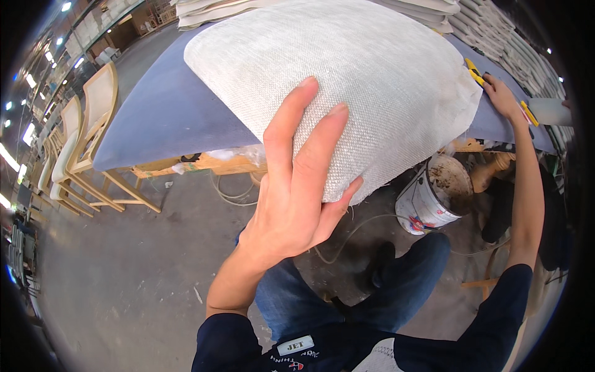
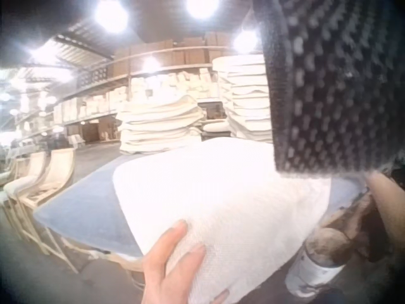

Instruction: The person staples white fabric onto a chair cushion using a pneumatic staple gun and a screwdriver. They repeatedly pull, fold, and smooth the fabric edges while securing them to the cushion frame.

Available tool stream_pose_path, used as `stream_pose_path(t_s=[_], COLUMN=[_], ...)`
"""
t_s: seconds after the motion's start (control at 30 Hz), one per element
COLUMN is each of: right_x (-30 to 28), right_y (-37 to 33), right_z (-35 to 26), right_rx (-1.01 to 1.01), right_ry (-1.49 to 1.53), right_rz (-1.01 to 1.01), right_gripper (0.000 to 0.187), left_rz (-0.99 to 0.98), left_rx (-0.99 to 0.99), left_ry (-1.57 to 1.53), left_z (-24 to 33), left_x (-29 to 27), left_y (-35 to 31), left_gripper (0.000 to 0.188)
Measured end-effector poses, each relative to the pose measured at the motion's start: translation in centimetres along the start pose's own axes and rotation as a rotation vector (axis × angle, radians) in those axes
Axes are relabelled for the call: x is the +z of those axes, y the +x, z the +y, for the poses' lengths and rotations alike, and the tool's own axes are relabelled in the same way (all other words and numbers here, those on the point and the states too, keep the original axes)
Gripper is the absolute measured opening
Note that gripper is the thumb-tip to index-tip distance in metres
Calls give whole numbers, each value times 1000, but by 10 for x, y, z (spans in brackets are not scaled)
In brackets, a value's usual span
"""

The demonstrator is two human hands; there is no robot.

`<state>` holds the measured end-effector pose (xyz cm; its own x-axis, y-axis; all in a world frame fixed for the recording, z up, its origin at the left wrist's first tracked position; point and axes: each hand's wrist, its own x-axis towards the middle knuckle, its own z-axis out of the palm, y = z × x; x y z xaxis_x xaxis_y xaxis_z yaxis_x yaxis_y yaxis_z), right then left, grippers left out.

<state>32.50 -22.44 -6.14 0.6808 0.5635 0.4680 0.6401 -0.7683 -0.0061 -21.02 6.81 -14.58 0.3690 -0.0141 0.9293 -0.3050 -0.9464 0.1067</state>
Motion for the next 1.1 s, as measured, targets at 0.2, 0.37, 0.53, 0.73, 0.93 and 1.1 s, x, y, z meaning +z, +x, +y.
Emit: stream_pose_path(t_s=[0.2, 0.37, 0.53, 0.73, 0.93, 1.1], right_x=[24, 26, 64, 27, 34, -28], right_y=[38, 79, 110, 75, 41, 24], right_z=[-43, 122, 132, 190, 80, 157], right_rx=[61, -62, 4, -16, 36, 2], right_ry=[-74, -92, 336, 237, 148, -90], right_rz=[86, 149, -150, -195, -158, 162], right_gripper=[48, 54, 60, 64, 82, 78], left_rz=[-57, -33, -94, -55, -98, -34], left_rx=[24, 38, 42, 46, 41, 71], left_ry=[136, 66, 147, 115, 171, 80], left_z=[-3, -5, -4, -5, -7, -7], left_x=[-12, -2, -8, -9, -10, 4], left_y=[2, 2, 3, 2, 1, 0], left_gripper=[83, 81, 82, 81, 80, 78])
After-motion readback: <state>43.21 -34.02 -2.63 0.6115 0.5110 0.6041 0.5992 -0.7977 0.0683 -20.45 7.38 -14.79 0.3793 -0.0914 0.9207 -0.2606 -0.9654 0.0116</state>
